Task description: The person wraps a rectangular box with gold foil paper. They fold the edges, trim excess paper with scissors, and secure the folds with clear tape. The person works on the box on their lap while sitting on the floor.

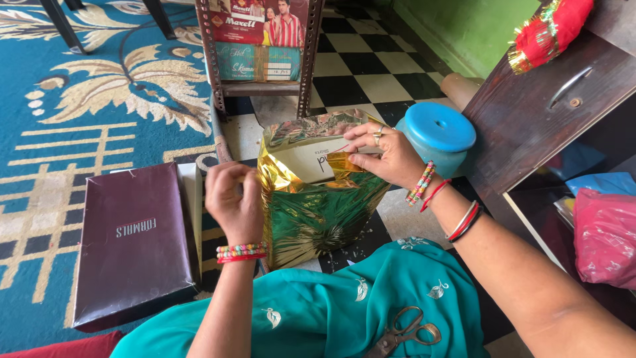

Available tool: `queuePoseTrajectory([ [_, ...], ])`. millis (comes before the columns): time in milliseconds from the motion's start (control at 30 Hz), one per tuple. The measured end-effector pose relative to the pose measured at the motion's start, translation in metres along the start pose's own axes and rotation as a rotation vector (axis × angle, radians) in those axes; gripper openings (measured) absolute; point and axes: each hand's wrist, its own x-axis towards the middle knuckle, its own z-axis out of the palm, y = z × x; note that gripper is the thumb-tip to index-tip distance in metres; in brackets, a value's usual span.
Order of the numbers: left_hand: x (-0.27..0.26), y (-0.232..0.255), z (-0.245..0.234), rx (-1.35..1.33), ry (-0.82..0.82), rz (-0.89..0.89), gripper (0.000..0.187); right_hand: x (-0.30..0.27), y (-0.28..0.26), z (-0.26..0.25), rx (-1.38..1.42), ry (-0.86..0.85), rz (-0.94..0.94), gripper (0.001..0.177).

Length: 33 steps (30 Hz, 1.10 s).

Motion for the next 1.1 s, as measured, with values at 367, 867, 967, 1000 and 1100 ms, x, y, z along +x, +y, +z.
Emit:
queuePoseTrajectory([
  [367, -0.009, 0.097, -0.004, 0.086, -0.599, 0.233, 0.014, 0.014, 0.015, 0.005, -0.027, 0.008, -0.035, 0.012],
  [867, 0.009, 0.103, 0.037, 0.44, -0.724, 0.312, 0.011, 0.015, 0.007, 0.004, 0.055, -0.026, -0.05, 0.018],
  [967, 0.017, 0.101, 0.043, 0.442, -0.732, 0.32, 0.011, 0.018, 0.002, -0.001, 0.008, -0.091, -0.067, 0.018],
  [1000, 0.019, 0.1, 0.044, 0.447, -0.74, 0.32, 0.011, 0.019, 0.0, -0.001, 0.006, -0.102, -0.06, 0.017],
  [1100, 0.025, 0.097, 0.046, 0.441, -0.759, 0.329, 0.011, 0.018, -0.005, -0.001, -0.013, -0.114, -0.041, 0.017],
])
